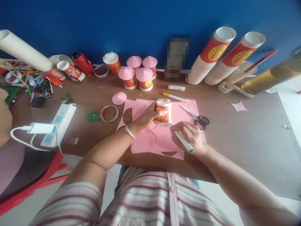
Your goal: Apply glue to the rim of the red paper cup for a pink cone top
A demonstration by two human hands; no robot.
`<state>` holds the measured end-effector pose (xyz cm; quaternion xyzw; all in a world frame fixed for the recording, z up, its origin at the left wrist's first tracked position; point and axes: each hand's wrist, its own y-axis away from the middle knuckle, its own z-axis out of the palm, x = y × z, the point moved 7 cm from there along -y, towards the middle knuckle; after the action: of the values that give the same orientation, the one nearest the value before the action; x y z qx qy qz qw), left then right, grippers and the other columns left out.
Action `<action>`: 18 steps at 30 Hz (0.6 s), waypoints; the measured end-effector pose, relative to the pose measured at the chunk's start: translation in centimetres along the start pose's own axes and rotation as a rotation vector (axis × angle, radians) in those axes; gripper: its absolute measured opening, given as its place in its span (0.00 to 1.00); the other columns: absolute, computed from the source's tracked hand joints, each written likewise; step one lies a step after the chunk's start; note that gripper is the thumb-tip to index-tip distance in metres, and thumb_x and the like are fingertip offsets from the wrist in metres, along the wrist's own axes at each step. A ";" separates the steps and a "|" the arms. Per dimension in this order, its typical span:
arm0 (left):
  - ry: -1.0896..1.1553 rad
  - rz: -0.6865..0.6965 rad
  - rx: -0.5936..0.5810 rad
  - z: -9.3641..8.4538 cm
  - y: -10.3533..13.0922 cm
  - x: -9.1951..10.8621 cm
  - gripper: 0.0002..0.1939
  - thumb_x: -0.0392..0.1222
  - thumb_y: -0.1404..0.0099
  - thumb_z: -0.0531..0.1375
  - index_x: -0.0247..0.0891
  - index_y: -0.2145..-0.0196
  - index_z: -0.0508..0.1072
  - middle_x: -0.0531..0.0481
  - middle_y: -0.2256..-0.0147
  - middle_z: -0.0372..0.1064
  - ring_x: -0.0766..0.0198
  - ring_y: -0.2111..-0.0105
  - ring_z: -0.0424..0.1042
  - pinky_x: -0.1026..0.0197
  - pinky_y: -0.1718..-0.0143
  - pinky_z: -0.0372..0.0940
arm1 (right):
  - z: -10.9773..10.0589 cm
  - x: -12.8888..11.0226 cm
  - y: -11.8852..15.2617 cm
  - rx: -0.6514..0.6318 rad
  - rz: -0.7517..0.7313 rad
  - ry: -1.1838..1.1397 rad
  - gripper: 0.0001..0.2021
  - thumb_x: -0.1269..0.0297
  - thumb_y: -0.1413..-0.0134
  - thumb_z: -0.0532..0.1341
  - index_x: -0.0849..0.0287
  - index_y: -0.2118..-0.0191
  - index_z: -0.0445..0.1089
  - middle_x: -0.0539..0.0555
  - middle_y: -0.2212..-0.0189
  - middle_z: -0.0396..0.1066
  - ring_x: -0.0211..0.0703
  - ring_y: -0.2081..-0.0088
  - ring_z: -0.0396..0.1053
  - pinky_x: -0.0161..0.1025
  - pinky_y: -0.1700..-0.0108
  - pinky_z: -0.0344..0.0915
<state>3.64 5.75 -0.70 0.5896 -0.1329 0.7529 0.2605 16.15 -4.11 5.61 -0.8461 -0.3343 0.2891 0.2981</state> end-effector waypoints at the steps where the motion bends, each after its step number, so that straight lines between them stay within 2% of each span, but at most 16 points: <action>1: 0.001 -0.001 0.000 0.0 0.0 -0.1 0.27 0.47 0.41 0.64 0.38 0.45 0.70 0.44 0.53 0.72 0.60 0.60 0.69 0.60 0.61 0.66 | 0.0 0.0 0.0 -0.005 -0.003 -0.004 0.13 0.80 0.44 0.60 0.56 0.57 0.66 0.48 0.72 0.73 0.37 0.74 0.70 0.34 0.72 0.66; 10: 0.004 0.009 -0.013 -0.1 0.0 -0.2 0.27 0.48 0.40 0.64 0.38 0.45 0.70 0.43 0.52 0.72 0.60 0.60 0.69 0.59 0.60 0.66 | -0.1 -0.1 0.0 0.010 0.003 0.015 0.12 0.80 0.44 0.60 0.56 0.59 0.65 0.48 0.74 0.72 0.36 0.75 0.69 0.34 0.72 0.66; 18: -0.014 0.029 0.012 -0.2 0.0 0.4 0.25 0.50 0.41 0.64 0.37 0.48 0.73 0.43 0.54 0.72 0.56 0.57 0.70 0.57 0.59 0.66 | -0.4 -0.2 0.1 0.042 -0.020 -0.060 0.15 0.78 0.47 0.61 0.55 0.55 0.67 0.48 0.73 0.73 0.40 0.72 0.74 0.39 0.67 0.76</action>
<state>3.39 6.00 -0.39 0.5943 -0.1386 0.7534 0.2450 16.40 -4.47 5.86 -0.8272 -0.3456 0.3181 0.3086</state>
